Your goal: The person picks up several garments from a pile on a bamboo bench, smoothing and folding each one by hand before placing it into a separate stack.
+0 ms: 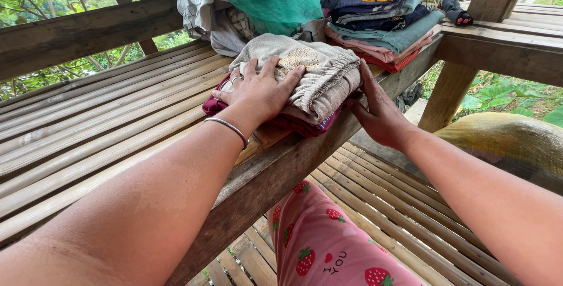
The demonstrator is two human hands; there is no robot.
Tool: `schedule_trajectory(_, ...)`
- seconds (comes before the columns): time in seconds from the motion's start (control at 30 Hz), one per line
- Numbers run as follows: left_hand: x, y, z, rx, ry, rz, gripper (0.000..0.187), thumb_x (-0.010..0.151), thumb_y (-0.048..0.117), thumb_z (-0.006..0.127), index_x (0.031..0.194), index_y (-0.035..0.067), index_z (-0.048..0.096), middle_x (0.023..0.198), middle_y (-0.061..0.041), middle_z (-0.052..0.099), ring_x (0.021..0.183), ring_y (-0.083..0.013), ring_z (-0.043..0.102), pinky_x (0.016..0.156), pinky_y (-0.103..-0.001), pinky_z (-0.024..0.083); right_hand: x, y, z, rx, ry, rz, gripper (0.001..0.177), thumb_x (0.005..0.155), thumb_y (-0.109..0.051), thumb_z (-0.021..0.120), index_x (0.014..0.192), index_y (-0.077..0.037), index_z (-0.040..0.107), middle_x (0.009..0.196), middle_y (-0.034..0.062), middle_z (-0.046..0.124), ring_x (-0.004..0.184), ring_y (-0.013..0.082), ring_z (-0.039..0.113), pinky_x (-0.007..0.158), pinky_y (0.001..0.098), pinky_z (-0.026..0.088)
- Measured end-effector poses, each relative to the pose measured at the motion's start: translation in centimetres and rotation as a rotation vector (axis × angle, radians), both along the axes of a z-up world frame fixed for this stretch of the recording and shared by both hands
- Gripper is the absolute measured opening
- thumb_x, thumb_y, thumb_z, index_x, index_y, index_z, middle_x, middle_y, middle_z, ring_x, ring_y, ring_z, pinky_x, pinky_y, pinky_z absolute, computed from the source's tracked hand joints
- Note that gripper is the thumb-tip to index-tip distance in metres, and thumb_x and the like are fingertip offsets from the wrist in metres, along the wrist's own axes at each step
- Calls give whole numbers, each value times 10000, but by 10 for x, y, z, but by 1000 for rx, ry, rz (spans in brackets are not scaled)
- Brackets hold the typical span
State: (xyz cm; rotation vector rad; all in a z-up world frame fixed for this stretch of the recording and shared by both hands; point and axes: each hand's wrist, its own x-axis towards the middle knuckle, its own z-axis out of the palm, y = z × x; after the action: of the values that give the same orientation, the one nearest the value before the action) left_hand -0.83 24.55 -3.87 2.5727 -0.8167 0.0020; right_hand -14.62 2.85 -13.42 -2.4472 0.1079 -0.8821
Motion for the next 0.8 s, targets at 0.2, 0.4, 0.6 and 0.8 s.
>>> schedule_trajectory(0.2, 1, -8, -1, -12, -14, -17, 857, 853, 838, 328, 1585, 398, 257, 1708, -51, 114, 1564, -412, 56, 1131, -815, 55, 2, -9, 1, 52, -10, 64, 899, 974, -173, 638, 1640, -82, 40, 1705, 174, 243, 1569, 247, 242, 1217, 350, 241)
schedule_trajectory(0.4, 1, -10, 2, -12, 0, -27, 872, 851, 848, 327, 1589, 391, 251, 1713, -48, 99, 1559, -420, 72, 1154, -785, 53, 5, -12, 2, 324, 51, 142, 942, 915, -126, 638, 1626, -137, 19, 1687, 71, 212, 1549, 197, 213, 1087, 337, 375)
schedule_trajectory(0.6, -2, -2, 0, -28, 21, -42, 846, 860, 825, 338, 1588, 401, 268, 1714, -34, 109, 1569, -381, 92, 1179, -762, 29, 10, -24, 6, 259, -4, 211, 914, 908, -12, 602, 1642, -107, 64, 1693, 94, 245, 1565, 219, 224, 1190, 317, 273)
schedule_trajectory(0.8, 25, -12, -31, -283, -66, -81, 763, 901, 772, 265, 1542, 364, 331, 1688, -61, 110, 1550, -365, 29, 1164, -720, -6, 13, -20, 57, 145, -59, -44, 573, 986, 1, 480, 1549, -82, 414, 1538, 121, 547, 1424, 217, 517, 1179, 323, 383)
